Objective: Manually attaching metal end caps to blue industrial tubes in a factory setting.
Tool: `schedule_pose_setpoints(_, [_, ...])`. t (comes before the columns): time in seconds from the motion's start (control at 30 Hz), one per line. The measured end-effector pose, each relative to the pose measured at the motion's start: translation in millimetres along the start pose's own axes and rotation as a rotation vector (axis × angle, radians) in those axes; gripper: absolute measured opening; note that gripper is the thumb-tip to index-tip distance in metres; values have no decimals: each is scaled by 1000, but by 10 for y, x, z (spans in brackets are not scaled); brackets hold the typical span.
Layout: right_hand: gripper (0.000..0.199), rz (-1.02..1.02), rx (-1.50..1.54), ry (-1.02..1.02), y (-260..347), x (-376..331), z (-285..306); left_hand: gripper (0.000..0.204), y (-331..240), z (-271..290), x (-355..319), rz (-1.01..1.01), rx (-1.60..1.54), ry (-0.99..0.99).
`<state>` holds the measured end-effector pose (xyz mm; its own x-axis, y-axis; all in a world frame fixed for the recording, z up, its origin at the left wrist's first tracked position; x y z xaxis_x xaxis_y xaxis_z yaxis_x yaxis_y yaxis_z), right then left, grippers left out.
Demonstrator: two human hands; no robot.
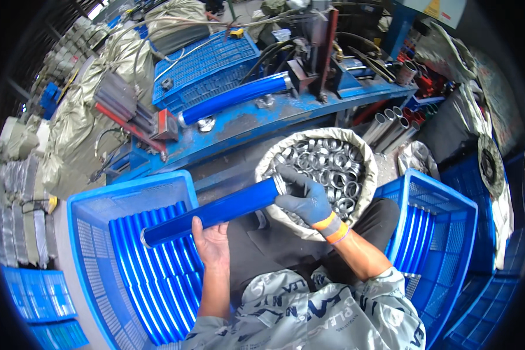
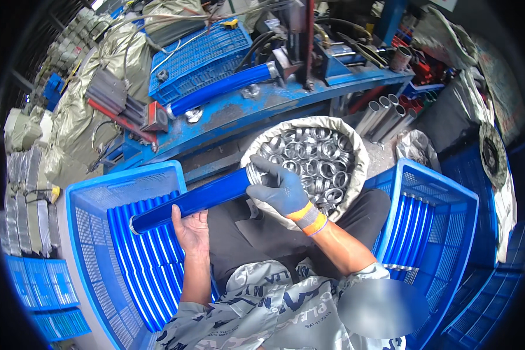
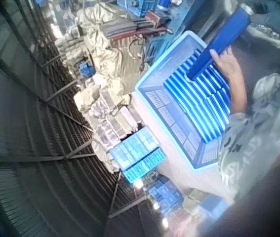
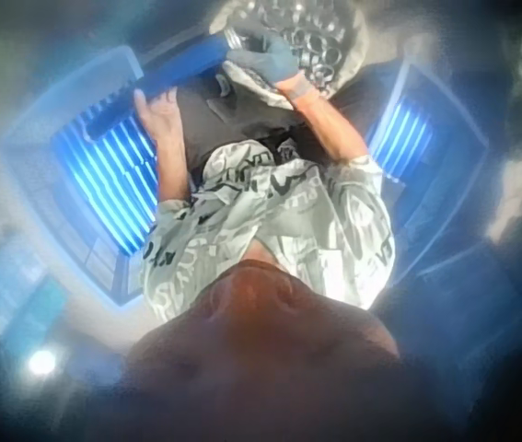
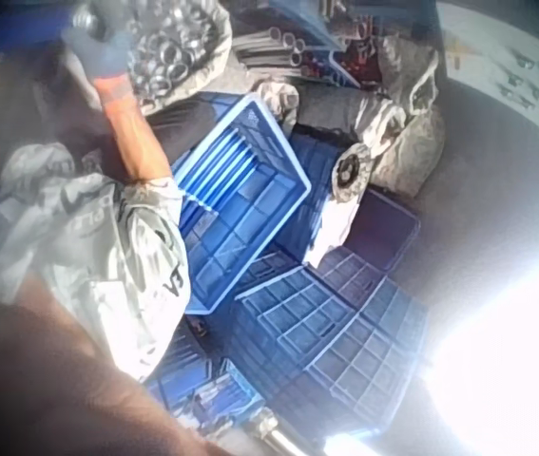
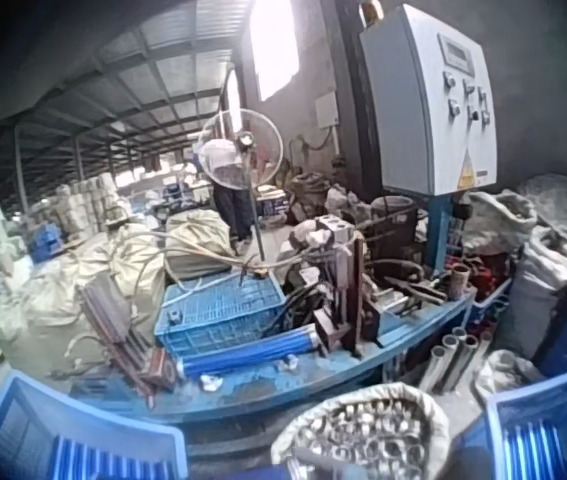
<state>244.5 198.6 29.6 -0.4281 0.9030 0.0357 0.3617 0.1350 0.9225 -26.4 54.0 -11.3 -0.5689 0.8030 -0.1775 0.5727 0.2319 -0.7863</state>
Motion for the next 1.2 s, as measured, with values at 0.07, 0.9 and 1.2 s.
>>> schedule_pose_setpoints(0.07, [85, -118, 36, 63, -48, 142, -202, 65, -89, 177, 91, -17, -52, -27])
schedule_pose_setpoints(0.9, [74, 810, -1117, -19, 633, 2977, -691, 57, -788, 1185, 333, -6, -77, -203])
schedule_pose_setpoints(1.2, [68, 552, -117, -522, 1141, 423, 1333, 76, 676, -813, 1655, 232, -33, -86])
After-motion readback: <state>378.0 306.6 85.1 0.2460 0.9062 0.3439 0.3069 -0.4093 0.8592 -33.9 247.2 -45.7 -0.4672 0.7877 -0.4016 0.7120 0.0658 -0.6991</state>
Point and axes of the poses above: each hand's wrist, its own x-axis towards the middle knuckle, its own z-axis out of the back of the hand, y = z × x, the point moved 8 cm from there along x, towards the middle knuckle, and after that the axes turned 7 degrees about x, right-handed, at the moved point
